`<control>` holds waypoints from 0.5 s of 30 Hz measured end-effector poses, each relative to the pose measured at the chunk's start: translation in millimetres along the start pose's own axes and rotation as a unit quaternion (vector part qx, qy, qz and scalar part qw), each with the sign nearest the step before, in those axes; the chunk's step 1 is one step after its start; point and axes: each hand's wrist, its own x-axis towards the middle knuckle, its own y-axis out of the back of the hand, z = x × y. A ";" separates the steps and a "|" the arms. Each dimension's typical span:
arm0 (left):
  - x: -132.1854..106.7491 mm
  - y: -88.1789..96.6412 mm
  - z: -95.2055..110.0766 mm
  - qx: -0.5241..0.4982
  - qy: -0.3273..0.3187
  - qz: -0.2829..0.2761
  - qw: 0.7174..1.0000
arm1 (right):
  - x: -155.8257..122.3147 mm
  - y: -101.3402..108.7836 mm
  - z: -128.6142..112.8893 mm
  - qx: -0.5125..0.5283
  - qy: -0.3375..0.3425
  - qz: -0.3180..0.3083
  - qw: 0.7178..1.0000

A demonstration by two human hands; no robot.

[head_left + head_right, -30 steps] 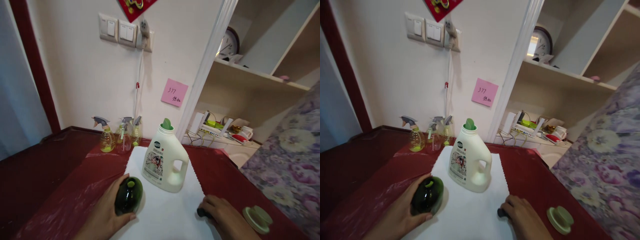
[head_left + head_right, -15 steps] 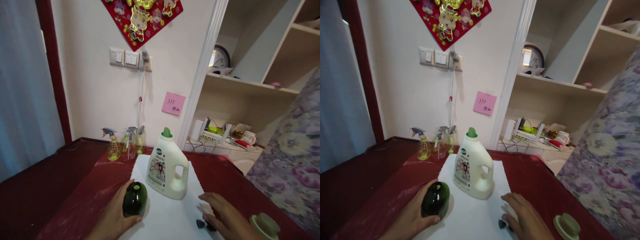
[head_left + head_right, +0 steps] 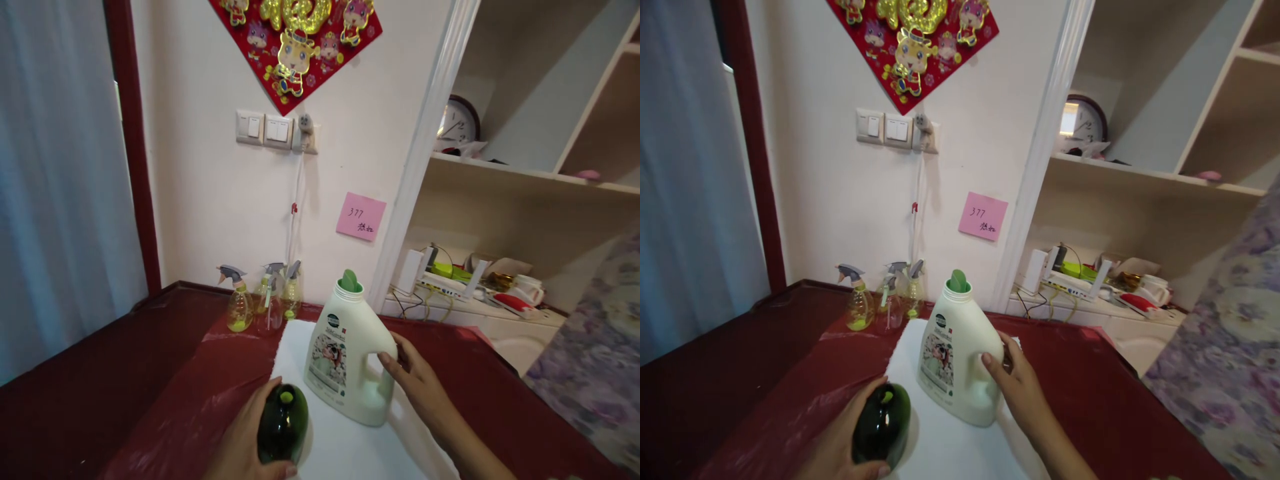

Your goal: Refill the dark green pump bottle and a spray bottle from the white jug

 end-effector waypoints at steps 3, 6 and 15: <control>-1.1 2.2 5.7 0.004 0.010 -0.010 1.000 | 11.3 -8.3 -1.3 0.021 -0.017 0.017 0.999; -2.3 5.1 9.4 0.004 0.006 -0.028 1.000 | 16.3 -14.8 2.3 0.026 -0.036 0.065 0.997; -6.8 8.2 20.9 0.005 0.016 -0.022 1.000 | 21.6 -26.4 -8.5 0.061 -0.058 0.157 0.984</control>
